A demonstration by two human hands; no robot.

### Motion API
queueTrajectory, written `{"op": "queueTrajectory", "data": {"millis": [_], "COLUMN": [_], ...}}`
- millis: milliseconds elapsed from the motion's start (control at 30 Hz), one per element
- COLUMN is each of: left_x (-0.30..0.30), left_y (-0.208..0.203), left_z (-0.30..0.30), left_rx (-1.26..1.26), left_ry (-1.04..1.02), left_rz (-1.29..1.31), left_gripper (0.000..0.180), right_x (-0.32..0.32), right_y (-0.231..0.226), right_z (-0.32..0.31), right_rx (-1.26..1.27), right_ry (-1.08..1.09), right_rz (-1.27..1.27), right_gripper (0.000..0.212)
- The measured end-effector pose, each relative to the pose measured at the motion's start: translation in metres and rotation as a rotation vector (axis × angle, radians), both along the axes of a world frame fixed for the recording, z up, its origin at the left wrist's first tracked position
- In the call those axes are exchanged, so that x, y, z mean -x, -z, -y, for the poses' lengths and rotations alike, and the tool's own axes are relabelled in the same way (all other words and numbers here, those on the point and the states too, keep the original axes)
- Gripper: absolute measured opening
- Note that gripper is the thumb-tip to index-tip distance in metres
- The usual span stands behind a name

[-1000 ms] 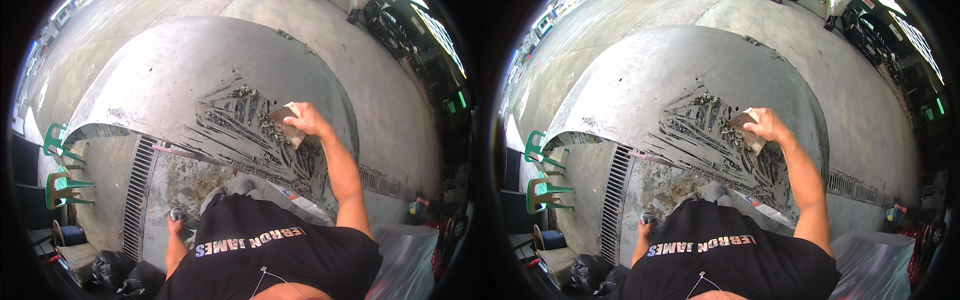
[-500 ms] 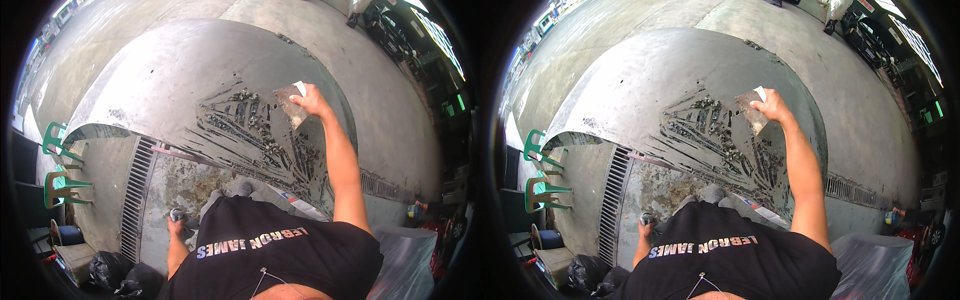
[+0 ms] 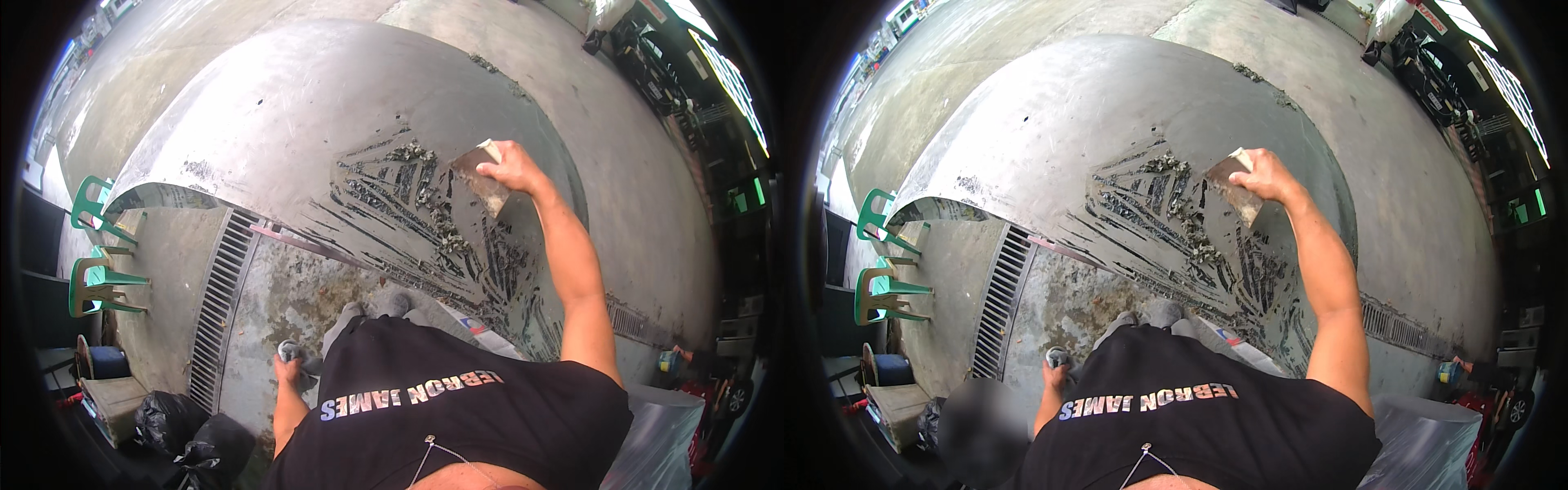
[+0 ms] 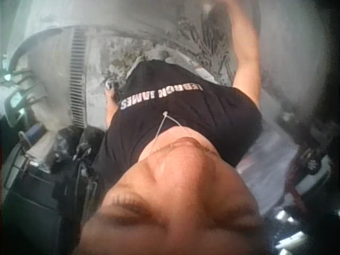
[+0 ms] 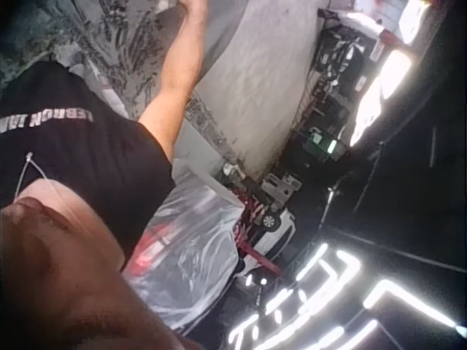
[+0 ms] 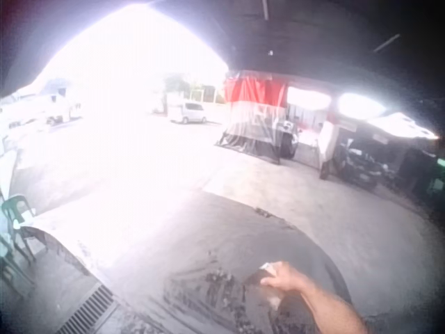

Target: The person uses a scraper to remove old paint from a curved metal car part. They repeatedly scrape the surface to lift and remove paint flakes, working across different sections of the part.

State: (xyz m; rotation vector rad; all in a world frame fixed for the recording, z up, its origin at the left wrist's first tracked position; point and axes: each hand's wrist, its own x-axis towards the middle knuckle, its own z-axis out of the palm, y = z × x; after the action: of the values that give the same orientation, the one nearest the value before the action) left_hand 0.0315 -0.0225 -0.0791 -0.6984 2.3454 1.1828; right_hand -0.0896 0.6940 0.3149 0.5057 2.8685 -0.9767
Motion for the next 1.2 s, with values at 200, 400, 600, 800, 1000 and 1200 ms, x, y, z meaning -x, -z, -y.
{"op": "queueTrajectory", "data": {"millis": [200,400,600,800,1000,1200], "left_x": [0.000,0.000,-0.010,-0.027,-0.023,-0.005], "left_y": [-0.005,-0.009,-0.022,-0.009,0.000,-0.040], "left_z": [0.004,-0.007,-0.007,0.004,0.012,-0.030], "left_rx": [0.026,0.030,0.017,0.089,0.144,0.249], "left_ry": [-0.003,0.002,-0.001,-0.025,0.042,0.054], "left_rz": [0.001,0.018,0.038,0.034,0.089,0.135], "left_gripper": [0.067,0.069,0.073,0.072,0.073,0.065], "right_x": [0.001,0.009,0.012,0.009,0.001,0.004], "right_y": [0.027,0.036,0.033,0.032,0.018,-0.012], "right_z": [-0.003,-0.008,0.018,-0.021,-0.009,0.034], "right_rx": [-0.059,0.012,0.014,0.181,0.238,0.000], "right_ry": [-0.052,-0.137,-0.195,-0.095,-0.034,-0.144], "right_rz": [-0.206,-0.224,0.031,-0.195,-0.127,-0.013], "right_gripper": [0.028,0.023,0.031,0.029,0.027,0.036]}}
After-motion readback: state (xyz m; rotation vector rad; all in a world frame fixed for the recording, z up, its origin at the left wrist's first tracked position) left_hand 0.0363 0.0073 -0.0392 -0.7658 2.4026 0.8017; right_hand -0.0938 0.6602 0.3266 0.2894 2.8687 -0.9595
